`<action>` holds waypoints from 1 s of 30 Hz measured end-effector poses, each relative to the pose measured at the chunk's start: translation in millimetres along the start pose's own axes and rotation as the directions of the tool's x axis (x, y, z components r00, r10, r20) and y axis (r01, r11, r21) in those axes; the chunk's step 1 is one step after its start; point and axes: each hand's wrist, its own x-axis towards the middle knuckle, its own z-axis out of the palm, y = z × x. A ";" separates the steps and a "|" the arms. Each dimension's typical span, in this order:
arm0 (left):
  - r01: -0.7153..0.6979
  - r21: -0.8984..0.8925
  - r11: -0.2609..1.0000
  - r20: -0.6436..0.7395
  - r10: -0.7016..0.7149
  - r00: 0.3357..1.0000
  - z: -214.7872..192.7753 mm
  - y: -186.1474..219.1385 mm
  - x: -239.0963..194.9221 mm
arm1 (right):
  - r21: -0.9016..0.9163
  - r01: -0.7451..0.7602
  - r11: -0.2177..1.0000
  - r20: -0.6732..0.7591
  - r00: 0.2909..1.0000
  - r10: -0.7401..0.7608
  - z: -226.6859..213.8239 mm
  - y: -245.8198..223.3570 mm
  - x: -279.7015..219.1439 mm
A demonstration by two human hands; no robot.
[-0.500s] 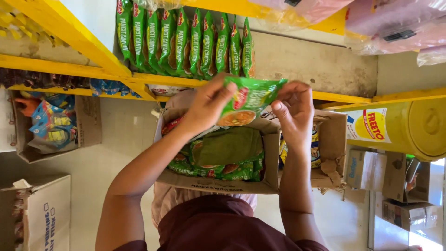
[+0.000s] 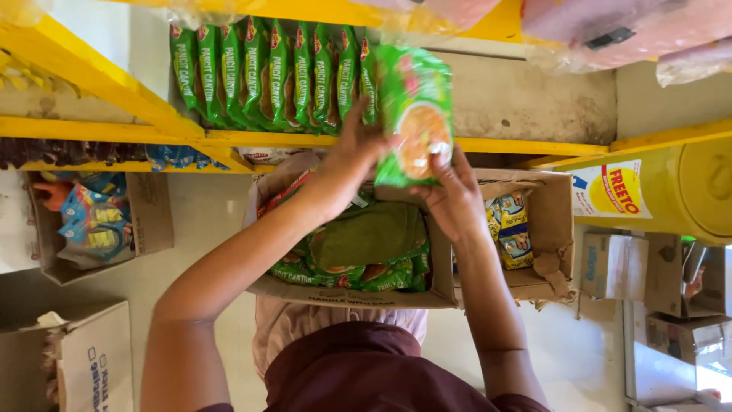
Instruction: Wiping instant noodle packs with a cloth and organizing them on grocery shelves.
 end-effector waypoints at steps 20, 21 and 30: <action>-0.185 0.609 0.771 0.214 0.065 0.975 -17.3 -10.2 50.7 | 0.308 -0.270 0.912 0.023 0.961 0.276 -24.9 11.6 -8.7; -0.144 0.548 0.824 0.199 0.039 0.979 -13.7 -10.5 52.0 | 0.325 -0.265 0.908 0.014 0.961 0.275 -26.1 11.4 -8.4; 0.119 0.523 0.844 0.267 -0.294 0.918 20.6 9.1 44.3 | 0.314 -0.240 0.919 0.003 0.968 0.252 -62.9 12.3 -13.6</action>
